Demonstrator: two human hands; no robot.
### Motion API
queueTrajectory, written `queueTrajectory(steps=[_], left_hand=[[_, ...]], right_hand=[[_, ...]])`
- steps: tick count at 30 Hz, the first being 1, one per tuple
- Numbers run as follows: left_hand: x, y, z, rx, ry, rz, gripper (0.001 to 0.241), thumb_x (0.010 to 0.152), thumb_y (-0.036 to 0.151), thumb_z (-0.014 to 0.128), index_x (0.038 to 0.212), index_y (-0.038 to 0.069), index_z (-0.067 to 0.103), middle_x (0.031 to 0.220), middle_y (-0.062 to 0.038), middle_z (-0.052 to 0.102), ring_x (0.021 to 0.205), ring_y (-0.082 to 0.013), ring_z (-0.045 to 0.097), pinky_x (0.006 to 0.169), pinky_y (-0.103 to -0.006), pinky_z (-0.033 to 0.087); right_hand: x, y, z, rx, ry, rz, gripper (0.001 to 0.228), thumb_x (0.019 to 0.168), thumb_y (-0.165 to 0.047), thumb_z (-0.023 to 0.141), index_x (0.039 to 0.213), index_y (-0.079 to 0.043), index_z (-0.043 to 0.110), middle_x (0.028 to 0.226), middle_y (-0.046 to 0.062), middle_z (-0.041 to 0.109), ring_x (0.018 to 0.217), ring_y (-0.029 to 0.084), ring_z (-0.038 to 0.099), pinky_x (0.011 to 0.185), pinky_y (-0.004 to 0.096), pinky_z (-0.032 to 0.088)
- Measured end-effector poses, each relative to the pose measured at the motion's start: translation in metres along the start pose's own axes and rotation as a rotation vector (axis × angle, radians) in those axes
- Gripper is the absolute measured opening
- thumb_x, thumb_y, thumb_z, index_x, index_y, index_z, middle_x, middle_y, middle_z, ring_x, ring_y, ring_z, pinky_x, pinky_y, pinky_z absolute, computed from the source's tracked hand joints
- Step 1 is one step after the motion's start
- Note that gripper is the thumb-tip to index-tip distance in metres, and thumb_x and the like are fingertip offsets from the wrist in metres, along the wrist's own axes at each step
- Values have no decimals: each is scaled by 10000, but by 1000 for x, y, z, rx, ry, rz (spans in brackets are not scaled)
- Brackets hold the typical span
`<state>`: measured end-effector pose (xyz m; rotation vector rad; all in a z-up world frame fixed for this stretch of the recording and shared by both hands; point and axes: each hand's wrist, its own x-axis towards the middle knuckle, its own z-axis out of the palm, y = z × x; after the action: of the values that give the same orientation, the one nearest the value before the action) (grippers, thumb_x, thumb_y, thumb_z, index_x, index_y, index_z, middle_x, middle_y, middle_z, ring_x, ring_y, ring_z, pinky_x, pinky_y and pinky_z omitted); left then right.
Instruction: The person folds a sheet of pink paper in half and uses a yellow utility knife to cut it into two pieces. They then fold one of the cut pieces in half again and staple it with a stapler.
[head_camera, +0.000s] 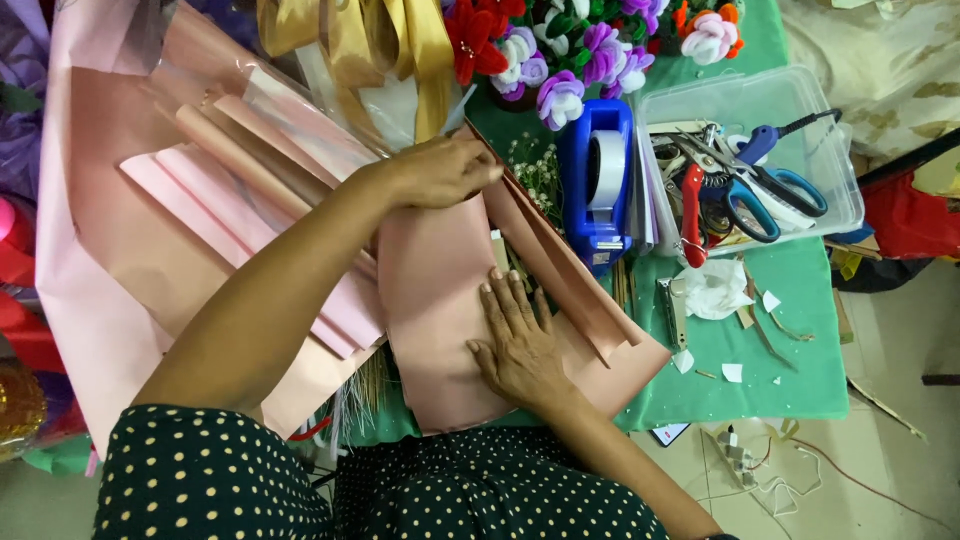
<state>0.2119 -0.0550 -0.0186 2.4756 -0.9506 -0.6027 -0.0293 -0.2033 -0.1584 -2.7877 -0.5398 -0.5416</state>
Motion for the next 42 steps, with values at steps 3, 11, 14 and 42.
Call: queueTrajectory(steps=[3,11,14,42], left_hand=[[-20,13,-7,-22,-78,-84,712,903,757,516,1296,185,672,1276,-138,699,1276,-362,601,1026,-507,489],[-25,-1,15,271,183,-19,160,830,320,784,901,178,771,899,-91,768,980,-359,729,823,-516,567],[-39,31,-4,276,186,-117,121,933,250,736,978,137,733,875,-46,741,848,-259,712,738,-417,588],[-77,16,165,503,720,244,218,914,181,563,1021,42,694,994,-102,624,1011,-291,606,803,-409,489]], right_hand=[[-2,2,3,-26,3,-8,754,1039,-570,362,1606,-77,309,1699,155,224,1572,348,172,1210,550,151],[7,3,0,-54,39,-5,723,1042,-579,364,1578,-94,387,1670,129,312,1547,377,235,1188,575,219],[15,4,-8,-44,5,12,697,1055,-533,370,1584,-80,372,1671,118,317,1556,382,221,1209,590,209],[15,1,8,-56,84,-16,603,1023,-446,489,1509,-89,499,1619,138,409,1499,376,357,1146,618,327]])
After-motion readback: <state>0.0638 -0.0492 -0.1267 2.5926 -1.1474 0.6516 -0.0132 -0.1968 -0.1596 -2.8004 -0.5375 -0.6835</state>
